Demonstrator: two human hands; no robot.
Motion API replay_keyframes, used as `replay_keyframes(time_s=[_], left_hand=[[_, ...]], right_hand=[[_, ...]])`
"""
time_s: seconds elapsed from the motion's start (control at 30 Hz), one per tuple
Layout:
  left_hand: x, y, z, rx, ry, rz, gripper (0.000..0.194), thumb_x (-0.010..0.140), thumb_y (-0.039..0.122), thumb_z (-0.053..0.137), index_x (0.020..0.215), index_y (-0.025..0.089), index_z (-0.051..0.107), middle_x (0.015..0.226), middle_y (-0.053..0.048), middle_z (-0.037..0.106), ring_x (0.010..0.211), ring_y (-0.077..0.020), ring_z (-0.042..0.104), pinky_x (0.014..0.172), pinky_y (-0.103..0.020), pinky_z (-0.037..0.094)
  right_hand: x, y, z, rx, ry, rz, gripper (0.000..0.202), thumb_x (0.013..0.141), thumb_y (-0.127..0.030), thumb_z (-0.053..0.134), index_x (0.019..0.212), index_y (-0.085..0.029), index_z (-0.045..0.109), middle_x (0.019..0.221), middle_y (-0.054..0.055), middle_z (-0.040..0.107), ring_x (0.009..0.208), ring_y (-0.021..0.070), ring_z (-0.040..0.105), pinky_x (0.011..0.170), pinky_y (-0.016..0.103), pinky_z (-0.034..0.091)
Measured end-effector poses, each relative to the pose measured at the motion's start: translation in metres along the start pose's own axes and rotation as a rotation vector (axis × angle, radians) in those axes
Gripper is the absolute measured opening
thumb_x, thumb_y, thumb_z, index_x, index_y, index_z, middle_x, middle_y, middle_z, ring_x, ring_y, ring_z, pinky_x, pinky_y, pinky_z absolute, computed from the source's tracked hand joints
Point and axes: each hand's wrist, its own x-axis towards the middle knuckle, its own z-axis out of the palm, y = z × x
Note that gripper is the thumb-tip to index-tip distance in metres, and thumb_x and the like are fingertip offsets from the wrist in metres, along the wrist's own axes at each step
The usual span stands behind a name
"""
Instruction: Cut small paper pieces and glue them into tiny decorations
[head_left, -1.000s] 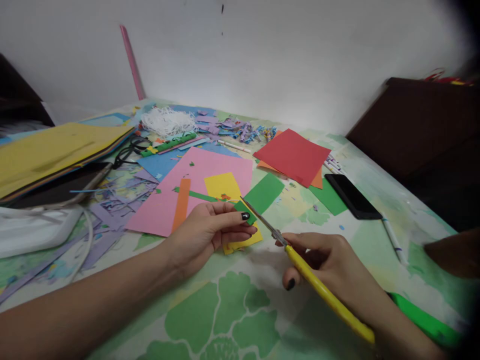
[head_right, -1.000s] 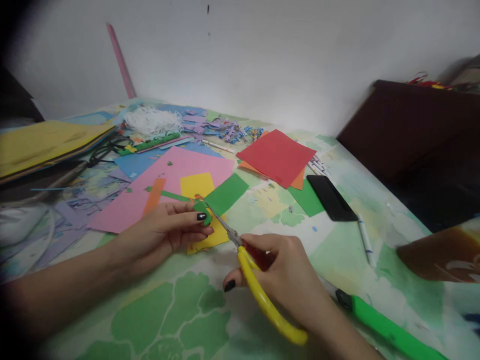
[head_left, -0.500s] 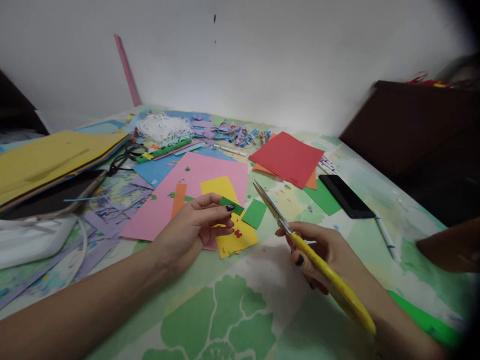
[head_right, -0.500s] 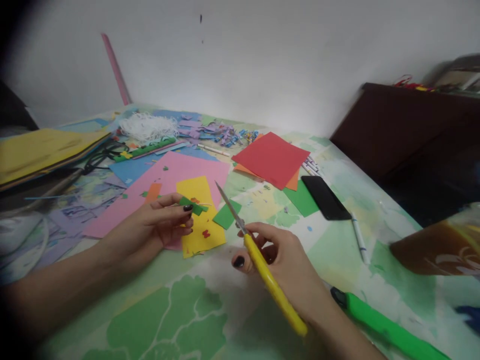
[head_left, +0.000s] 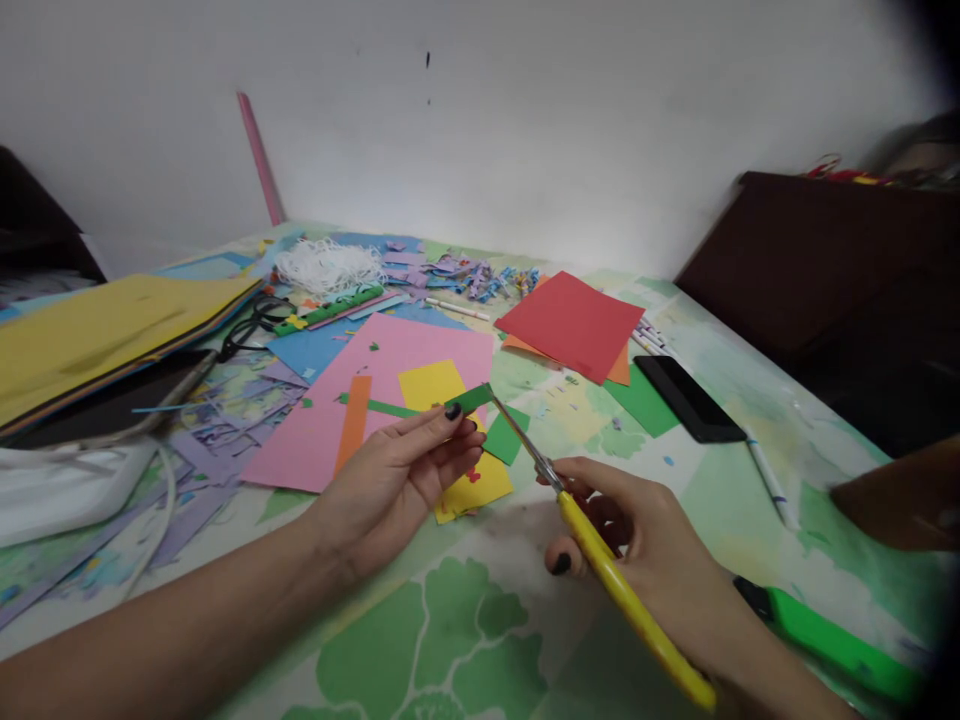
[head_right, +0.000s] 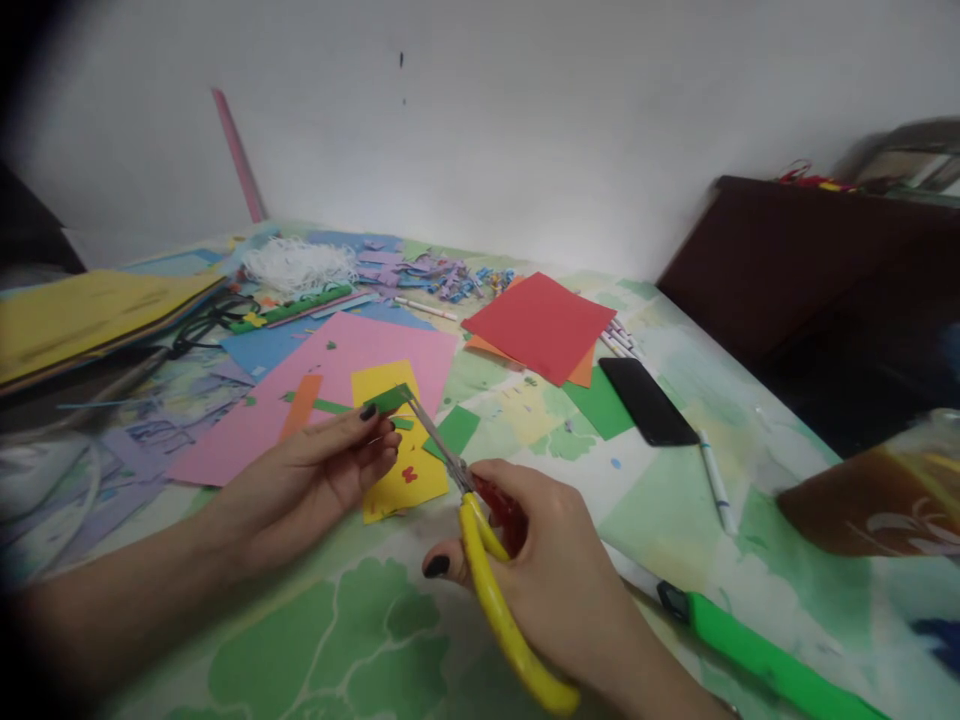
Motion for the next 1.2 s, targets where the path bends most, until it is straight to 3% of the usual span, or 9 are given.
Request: replay_keyframes(time_s=[0.23, 0.43, 0.73, 1.2], left_hand=[[-0.004, -0.0037, 0.0037, -0.063, 0.024, -0.029, 0.022, 0.086, 0.0, 0.052, 0.075, 0.009, 0.069, 0.073, -0.007, 0.072, 0.063, -0.01, 0.07, 0.062, -0.014, 0.06], [-0.0074, -0.0043, 0.0036, 0.079, -0.021, -0.097, 0.019, 0.084, 0.001, 0.056, 0.073, 0.008, 0.07, 0.068, -0.008, 0.073, 0.06, -0.0146, 0.072, 0.054, -0.017, 0.06], [-0.0044, -0.0029, 0.0002, 0.124, -0.07, -0.066, 0.019, 0.084, 0.005, 0.057, 0.07, 0.009, 0.068, 0.065, -0.007, 0.073, 0.059, -0.013, 0.071, 0.057, -0.017, 0.058], [-0.0061, -0.0038, -0.0008, 0.115, -0.078, -0.047, 0.015, 0.082, 0.003, 0.058, 0.072, 0.01, 0.067, 0.066, -0.007, 0.073, 0.061, -0.0136, 0.071, 0.057, -0.018, 0.059]], right_hand=[[-0.0016, 0.003, 0.0063, -0.01, -0.004, -0.032, 0.023, 0.074, -0.034, 0.071, 0.089, -0.02, 0.061, 0.067, -0.003, 0.045, 0.061, 0.013, 0.046, 0.052, 0.024, 0.037], [0.0003, 0.0051, 0.0088, 0.033, -0.007, -0.044, 0.024, 0.073, -0.036, 0.074, 0.08, -0.02, 0.059, 0.066, -0.004, 0.045, 0.06, 0.0128, 0.048, 0.052, 0.024, 0.039], [0.0, 0.0018, 0.0066, 0.087, -0.027, -0.031, 0.027, 0.071, -0.042, 0.075, 0.077, -0.018, 0.063, 0.067, 0.0, 0.056, 0.06, 0.0148, 0.057, 0.054, 0.025, 0.045], [0.0009, 0.0047, 0.0069, 0.155, -0.074, -0.03, 0.025, 0.069, -0.036, 0.077, 0.075, -0.019, 0.059, 0.066, -0.002, 0.053, 0.057, 0.0144, 0.056, 0.05, 0.024, 0.041]])
